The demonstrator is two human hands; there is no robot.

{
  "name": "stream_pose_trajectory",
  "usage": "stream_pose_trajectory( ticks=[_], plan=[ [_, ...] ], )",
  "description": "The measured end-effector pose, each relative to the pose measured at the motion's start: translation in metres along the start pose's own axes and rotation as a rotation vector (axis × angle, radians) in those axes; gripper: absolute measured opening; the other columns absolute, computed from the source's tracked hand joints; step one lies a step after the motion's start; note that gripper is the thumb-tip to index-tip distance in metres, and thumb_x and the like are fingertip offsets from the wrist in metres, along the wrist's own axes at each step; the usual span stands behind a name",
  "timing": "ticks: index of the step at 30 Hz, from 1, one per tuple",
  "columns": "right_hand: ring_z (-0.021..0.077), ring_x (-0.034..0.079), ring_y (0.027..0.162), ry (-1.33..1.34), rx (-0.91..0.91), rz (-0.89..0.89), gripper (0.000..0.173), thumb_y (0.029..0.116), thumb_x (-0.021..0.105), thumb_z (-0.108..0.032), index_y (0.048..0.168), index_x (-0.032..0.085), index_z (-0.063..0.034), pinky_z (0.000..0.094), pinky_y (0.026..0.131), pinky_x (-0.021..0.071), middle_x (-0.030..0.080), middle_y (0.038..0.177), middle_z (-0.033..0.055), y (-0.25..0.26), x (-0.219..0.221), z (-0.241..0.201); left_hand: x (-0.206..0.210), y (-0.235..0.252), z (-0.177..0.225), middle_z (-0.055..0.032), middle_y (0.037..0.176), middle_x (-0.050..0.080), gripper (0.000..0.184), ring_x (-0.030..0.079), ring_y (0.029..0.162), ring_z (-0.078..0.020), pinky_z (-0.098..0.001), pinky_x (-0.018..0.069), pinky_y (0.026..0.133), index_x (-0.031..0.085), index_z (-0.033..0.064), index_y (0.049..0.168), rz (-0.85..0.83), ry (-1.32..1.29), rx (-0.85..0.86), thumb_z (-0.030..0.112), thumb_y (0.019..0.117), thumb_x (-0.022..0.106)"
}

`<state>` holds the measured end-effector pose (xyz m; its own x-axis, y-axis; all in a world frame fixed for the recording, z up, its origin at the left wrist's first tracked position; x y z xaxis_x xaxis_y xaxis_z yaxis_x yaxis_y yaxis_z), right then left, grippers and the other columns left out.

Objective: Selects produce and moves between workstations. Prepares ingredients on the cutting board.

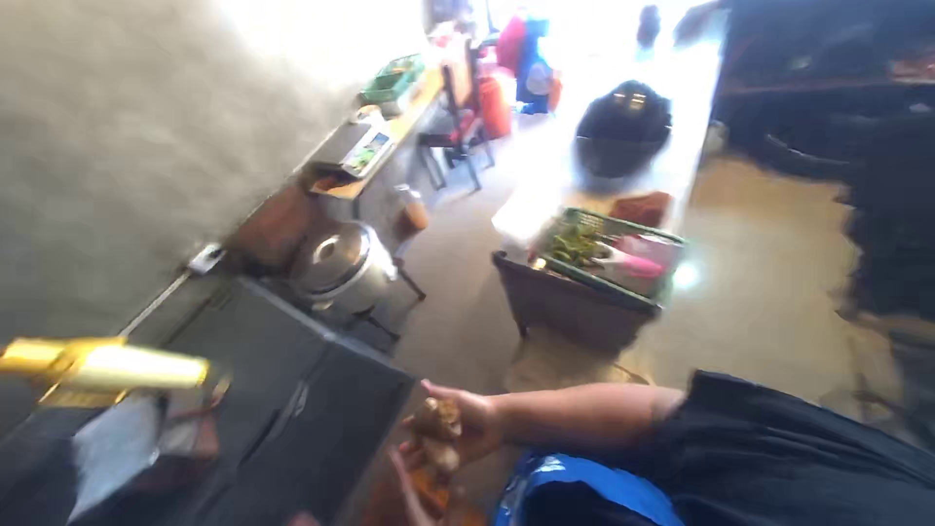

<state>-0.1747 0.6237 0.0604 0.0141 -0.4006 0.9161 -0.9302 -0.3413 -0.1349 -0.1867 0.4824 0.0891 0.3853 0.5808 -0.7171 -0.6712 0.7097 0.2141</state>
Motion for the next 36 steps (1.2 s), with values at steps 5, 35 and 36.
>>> stream_pose_trajectory(
  ticks=[5,35,36],
  plan=[
    [0.0194,0.069,0.106,-0.293,0.053,-0.117,0.072,0.1030,0.027,-0.070,0.130,0.067,-0.0169,0.0438,0.090,0.0598,0.072,0.118,0.0066,0.038,0.034,-0.012,-0.023,0.024,0.009,-0.0180,0.158,0.045,0.090,0.042,0.148,-0.0299,-0.0470,0.0359,0.123,0.044,0.0027,0.154,0.238,0.042,-0.021,0.039,0.0825,0.085],
    [0.0141,0.070,0.103,-0.385,1.269,-0.990,0.037,0.0997,0.062,-0.047,0.124,0.070,-0.0200,0.0393,0.092,0.0593,0.073,0.112,0.0008,0.034,0.215,0.376,-0.134,-0.365,0.047,-0.0228,0.129,0.068,0.044,0.068,0.113,-0.0338,-0.0476,0.0552,0.097,0.070,-0.0048,0.119,1.257,0.497,-0.572,0.030,0.0913,0.072],
    [0.0119,0.070,0.098,-0.410,1.322,-1.005,0.034,0.0988,0.063,-0.048,0.120,0.072,-0.0228,0.0367,0.087,0.0604,0.074,0.106,-0.0013,0.022,0.218,0.378,-0.127,-0.369,0.061,-0.0213,0.126,0.070,0.042,0.070,0.110,-0.0331,-0.0480,0.0559,0.095,0.072,-0.0039,0.117,1.264,0.534,-0.621,0.029,0.0906,0.073]
  ],
)
Point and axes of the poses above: each hand's wrist, its own y-axis towards the middle knuckle, its own x-axis out of the palm, z = x × y, the point moved 7 cm from there along y, towards the middle knuckle
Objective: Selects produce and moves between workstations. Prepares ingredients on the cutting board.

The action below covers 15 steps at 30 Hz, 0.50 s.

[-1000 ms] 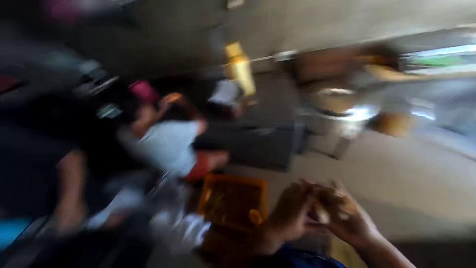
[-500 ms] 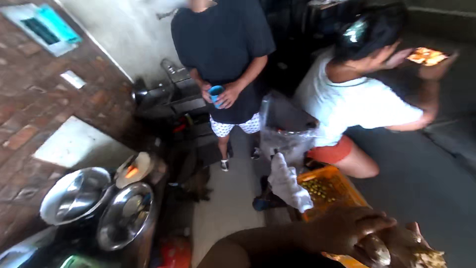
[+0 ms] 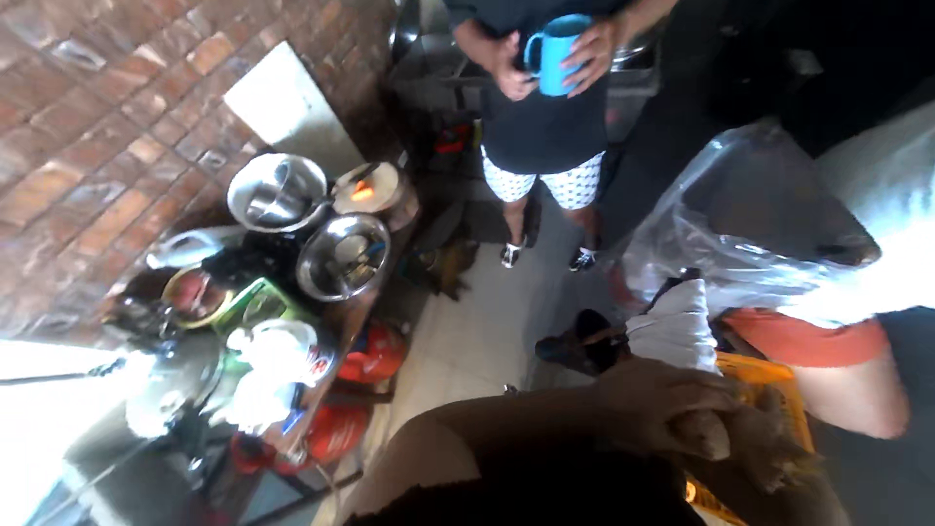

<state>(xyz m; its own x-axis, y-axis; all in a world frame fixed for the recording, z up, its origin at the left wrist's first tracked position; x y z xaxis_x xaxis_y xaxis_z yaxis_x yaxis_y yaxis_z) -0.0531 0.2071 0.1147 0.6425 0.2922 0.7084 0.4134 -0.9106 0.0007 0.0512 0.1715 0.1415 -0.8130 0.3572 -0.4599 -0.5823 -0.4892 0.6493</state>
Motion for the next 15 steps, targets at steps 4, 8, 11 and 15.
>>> stream_pose_trajectory(
  ticks=[4,8,11,15],
  plan=[
    [0.0079,0.071,0.103,0.019,0.142,-0.072,0.040,0.0996,0.057,-0.055,0.121,0.073,-0.0256,0.0314,0.089,0.0610,0.075,0.111,-0.0040,0.013,0.025,0.039,-0.032,-0.049,0.014,-0.0178,0.115,0.074,0.044,0.072,0.105,-0.0288,-0.0439,0.0580,0.093,0.074,0.0005,0.113,0.085,0.183,-0.059,0.039,0.0910,0.074],
    [0.0082,0.071,0.096,0.017,0.249,-0.076,0.055,0.0981,0.048,-0.068,0.118,0.073,-0.0232,0.0305,0.086,0.0615,0.075,0.103,-0.0027,0.037,0.030,0.086,-0.066,-0.087,0.007,-0.0175,0.109,0.076,0.043,0.074,0.097,-0.0271,-0.0403,0.0611,0.086,0.074,0.0013,0.111,0.091,0.294,-0.074,0.039,0.0904,0.075],
    [0.0200,0.070,0.108,-0.052,0.310,0.116,0.046,0.1034,0.055,-0.049,0.128,0.067,-0.0119,0.0425,0.095,0.0604,0.073,0.116,0.0063,0.056,0.020,0.106,-0.106,-0.104,-0.006,-0.0157,0.108,0.076,0.038,0.074,0.096,-0.0260,-0.0391,0.0609,0.085,0.073,0.0025,0.111,0.102,0.373,-0.130,0.031,0.0863,0.079],
    [0.0193,0.066,0.118,-0.469,0.482,0.246,0.042,0.1116,0.032,-0.021,0.143,0.049,0.0019,0.0391,0.099,0.0580,0.065,0.133,0.0124,0.120,0.054,0.109,-0.181,-0.143,-0.038,-0.0150,0.106,0.075,0.043,0.074,0.097,-0.0241,-0.0385,0.0622,0.086,0.072,0.0035,0.114,0.201,0.437,-0.298,0.026,0.0794,0.085]
  ],
)
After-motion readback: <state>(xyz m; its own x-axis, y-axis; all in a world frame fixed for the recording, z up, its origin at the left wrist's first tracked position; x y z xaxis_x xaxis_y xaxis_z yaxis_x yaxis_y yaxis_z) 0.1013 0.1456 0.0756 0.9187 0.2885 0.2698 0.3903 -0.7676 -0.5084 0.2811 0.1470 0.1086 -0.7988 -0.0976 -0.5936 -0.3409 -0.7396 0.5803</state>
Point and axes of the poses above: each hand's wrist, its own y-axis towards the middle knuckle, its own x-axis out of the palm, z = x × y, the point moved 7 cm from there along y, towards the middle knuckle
